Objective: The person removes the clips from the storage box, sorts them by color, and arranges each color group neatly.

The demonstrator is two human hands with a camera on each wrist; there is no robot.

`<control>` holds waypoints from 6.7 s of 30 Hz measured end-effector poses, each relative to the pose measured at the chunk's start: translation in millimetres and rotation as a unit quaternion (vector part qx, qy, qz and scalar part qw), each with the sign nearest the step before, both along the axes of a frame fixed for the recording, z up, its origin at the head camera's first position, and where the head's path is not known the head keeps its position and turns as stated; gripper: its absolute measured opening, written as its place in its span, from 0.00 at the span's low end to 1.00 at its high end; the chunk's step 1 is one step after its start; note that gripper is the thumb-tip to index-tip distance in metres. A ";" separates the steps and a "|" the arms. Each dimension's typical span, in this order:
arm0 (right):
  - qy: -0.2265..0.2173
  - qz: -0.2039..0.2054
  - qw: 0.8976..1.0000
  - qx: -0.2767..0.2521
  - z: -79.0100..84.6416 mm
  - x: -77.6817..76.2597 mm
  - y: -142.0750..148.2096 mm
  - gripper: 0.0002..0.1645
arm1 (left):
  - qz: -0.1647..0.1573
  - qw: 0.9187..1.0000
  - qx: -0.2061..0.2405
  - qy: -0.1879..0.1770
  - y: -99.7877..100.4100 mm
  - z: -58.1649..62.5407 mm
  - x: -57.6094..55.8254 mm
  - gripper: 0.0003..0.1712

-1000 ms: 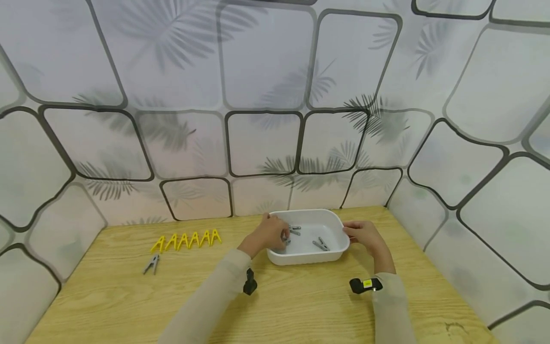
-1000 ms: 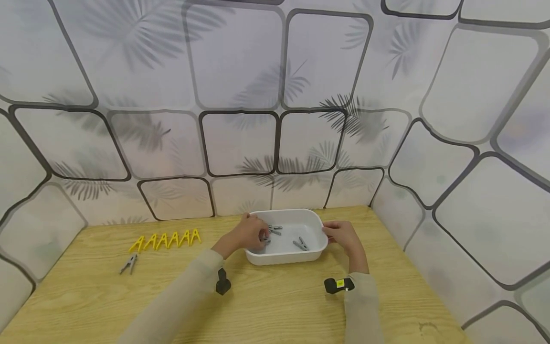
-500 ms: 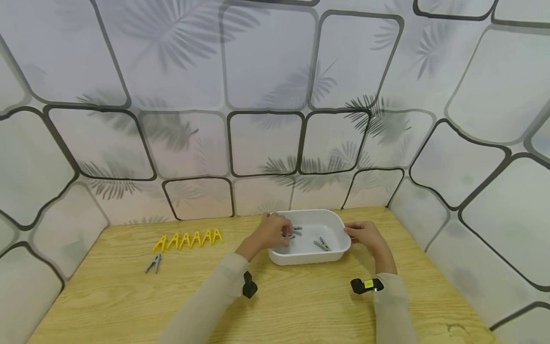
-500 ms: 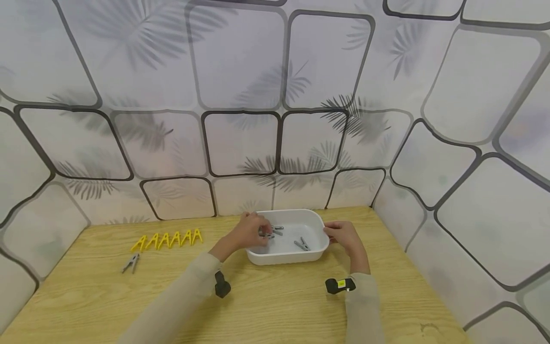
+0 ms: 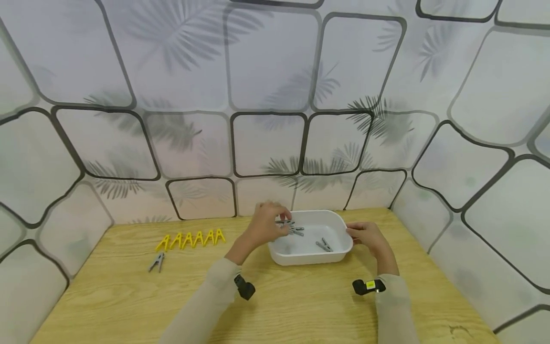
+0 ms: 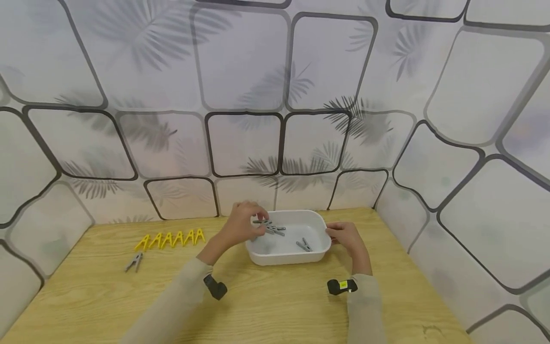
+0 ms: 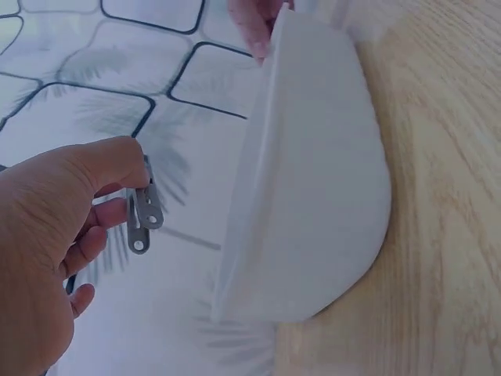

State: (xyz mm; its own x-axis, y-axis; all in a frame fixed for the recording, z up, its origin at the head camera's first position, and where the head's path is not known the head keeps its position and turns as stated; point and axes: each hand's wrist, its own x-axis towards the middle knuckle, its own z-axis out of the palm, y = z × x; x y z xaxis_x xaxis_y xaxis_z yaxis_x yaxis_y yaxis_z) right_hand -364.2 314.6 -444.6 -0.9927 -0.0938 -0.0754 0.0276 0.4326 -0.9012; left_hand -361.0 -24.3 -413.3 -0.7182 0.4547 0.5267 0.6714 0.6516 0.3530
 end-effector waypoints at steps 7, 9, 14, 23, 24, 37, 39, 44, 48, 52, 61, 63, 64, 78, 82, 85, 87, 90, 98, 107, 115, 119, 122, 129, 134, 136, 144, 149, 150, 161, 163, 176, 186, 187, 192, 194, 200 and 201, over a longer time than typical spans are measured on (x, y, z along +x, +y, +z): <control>0.004 0.001 1.000 0.004 -4.2 -4.1 2.3 0.25 | 0.032 0.994 0.053 0.090 -26.0 10.0 13.4 0.10; 0.005 0.000 1.000 0.004 -4.7 -4.1 2.4 0.25 | 0.047 0.992 0.061 0.102 -35.1 10.1 16.7 0.10; 0.006 0.007 1.000 0.012 -5.8 -3.9 3.0 0.25 | 0.097 0.985 0.069 0.122 -59.6 4.2 23.5 0.09; 0.009 0.011 1.000 0.018 -5.6 -4.0 2.4 0.25 | 0.196 0.969 0.081 0.126 -112.4 -11.9 38.4 0.08; 0.009 0.012 1.000 0.019 -5.2 -3.6 2.3 0.26 | 0.206 0.967 0.082 0.126 -118.7 -14.8 41.0 0.08; 0.006 0.009 1.000 0.016 -3.9 -2.8 2.1 0.26 | 0.313 0.944 0.083 0.070 -188.6 -51.4 71.9 0.10; 0.004 0.006 1.000 0.012 -3.3 -2.9 2.0 0.25 | 0.323 0.941 0.083 0.058 -195.0 -54.6 75.6 0.10; 0.004 0.005 1.000 0.008 -2.2 -2.2 1.8 0.25 | 0.345 0.935 0.076 0.020 -205.8 -59.5 80.6 0.10; 0.002 0.006 1.000 0.012 -2.7 -2.3 1.2 0.25 | 0.366 0.929 0.044 -0.015 -210.7 -62.5 83.0 0.12; 0.001 0.008 1.000 0.014 -4.2 -2.6 1.4 0.25 | 0.378 0.925 0.018 -0.044 -214.1 -65.4 86.4 0.13; 0.002 0.008 1.000 0.010 -5.0 -3.4 1.9 0.25 | 0.391 0.918 0.012 -0.061 -219.4 -73.1 92.4 0.12; 0.001 0.007 1.000 0.008 -4.5 -3.4 2.0 0.25 | 0.390 0.918 0.011 -0.063 -220.5 -74.4 92.8 0.13; 0.001 0.006 1.000 0.007 -4.5 -3.6 2.2 0.25 | 0.391 0.918 0.010 -0.066 -220.9 -74.5 93.1 0.13; 0.008 0.013 1.000 -0.005 -6.0 -6.1 3.8 0.25 | 0.397 0.911 -0.005 -0.111 -222.0 -71.9 94.9 0.17; 0.005 0.011 1.000 0.000 -7.2 -6.2 3.7 0.25 | 0.397 0.909 -0.010 -0.126 -221.4 -71.2 94.8 0.18; 0.003 0.012 1.000 0.002 -7.8 -5.9 3.7 0.26 | 0.396 0.909 -0.012 -0.131 -220.2 -69.6 94.9 0.19; 0.004 0.012 1.000 0.001 -7.5 -5.5 3.7 0.25 | 0.396 0.909 -0.011 -0.130 -219.6 -68.8 94.5 0.20; 0.005 0.013 1.000 0.002 -7.5 -5.5 3.9 0.26 | 0.396 0.909 -0.008 -0.127 -218.7 -68.1 93.8 0.20; 0.004 0.011 1.000 0.005 -7.0 -4.8 3.6 0.25 | 0.391 0.913 -0.006 -0.119 -213.6 -65.1 89.8 0.20; 0.001 0.009 1.000 0.009 -5.4 -3.9 2.8 0.25 | 0.363 0.924 -0.002 -0.122 -199.2 -52.3 75.9 0.21; 0.000 0.011 1.000 0.008 -3.2 -1.8 2.5 0.26 | 0.326 0.940 0.006 -0.098 -164.5 -36.4 56.4 0.20; -0.001 0.008 1.000 0.005 -3.4 -1.8 1.8 0.26 | 0.303 0.949 0.014 -0.086 -140.8 -27.8 46.2 0.19; 0.001 0.008 1.000 0.004 -3.9 -2.2 2.4 0.25 | 0.287 0.954 0.019 -0.082 -121.4 -22.0 38.5 0.18; 0.006 0.008 1.000 0.005 -4.3 -3.7 4.1 0.26 | 0.241 0.967 0.020 -0.078 -75.9 -12.9 23.0 0.15; 0.005 0.009 1.000 0.003 -4.7 -4.1 3.7 0.26 | 0.204 0.976 0.003 -0.078 -46.0 -9.3 14.2 0.16; 0.004 0.007 1.000 0.002 -4.7 -4.1 3.6 0.26 | 0.187 0.979 -0.010 -0.080 -34.2 -6.9 11.2 0.16; 0.012 0.010 1.000 -0.008 -5.6 -4.7 4.5 0.25 | 0.085 0.991 -0.042 -0.095 10.3 3.2 -1.0 0.16; 0.009 0.008 1.000 -0.011 -5.1 -3.3 3.8 0.26 | 0.013 0.995 -0.062 -0.083 34.8 -1.0 -10.7 0.16; 0.009 0.008 1.000 -0.011 -4.7 -2.7 3.5 0.26 | -0.001 0.994 -0.067 -0.083 39.2 -2.0 -12.1 0.16; 0.003 0.008 1.000 -0.014 -4.1 -2.4 1.4 0.25 | -0.053 0.983 -0.128 -0.118 69.6 -19.3 -20.0 0.21; 0.000 0.008 1.000 -0.013 -4.1 -2.4 2.0 0.25 | -0.058 0.982 -0.135 -0.122 73.4 -21.6 -21.7 0.21; -0.005 -0.005 1.000 -0.010 -4.4 -4.3 2.3 0.24 | -0.062 0.963 -0.195 -0.177 89.9 -24.7 -31.5 0.22; -0.013 -0.007 1.000 -0.023 -3.8 -2.1 -0.3 0.25 | -0.060 0.952 -0.217 -0.206 95.9 -28.7 -31.8 0.21; -0.012 -0.004 1.000 -0.021 -3.5 -1.7 0.0 0.25 | -0.060 0.951 -0.221 -0.207 96.5 -28.7 -32.1 0.21; -0.011 -0.006 1.000 -0.020 -3.0 -0.8 0.1 0.25 | -0.054 0.947 -0.244 -0.201 98.9 -31.3 -35.1 0.19; -0.008 -0.006 1.000 -0.020 -3.2 -0.5 0.0 0.25 | -0.050 0.947 -0.245 -0.201 99.4 -32.5 -35.8 0.17; -0.002 -0.004 1.000 -0.023 -4.7 -1.1 -1.4 0.25 | -0.039 0.951 -0.225 -0.210 95.7 -33.1 -33.6 0.16; -0.001 -0.004 1.000 -0.023 -5.0 -1.5 -1.4 0.25 | -0.038 0.951 -0.222 -0.212 94.8 -32.8 -33.0 0.16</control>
State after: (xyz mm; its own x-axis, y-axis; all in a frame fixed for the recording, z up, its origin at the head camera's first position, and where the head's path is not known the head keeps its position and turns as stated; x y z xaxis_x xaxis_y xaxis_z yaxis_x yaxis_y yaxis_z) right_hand -365.7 313.2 -449.6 -0.9934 -0.0888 -0.0731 0.0328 0.3907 -0.9199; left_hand -394.0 70.6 -446.1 -0.7789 0.6245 -0.0580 0.5820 0.7541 0.3043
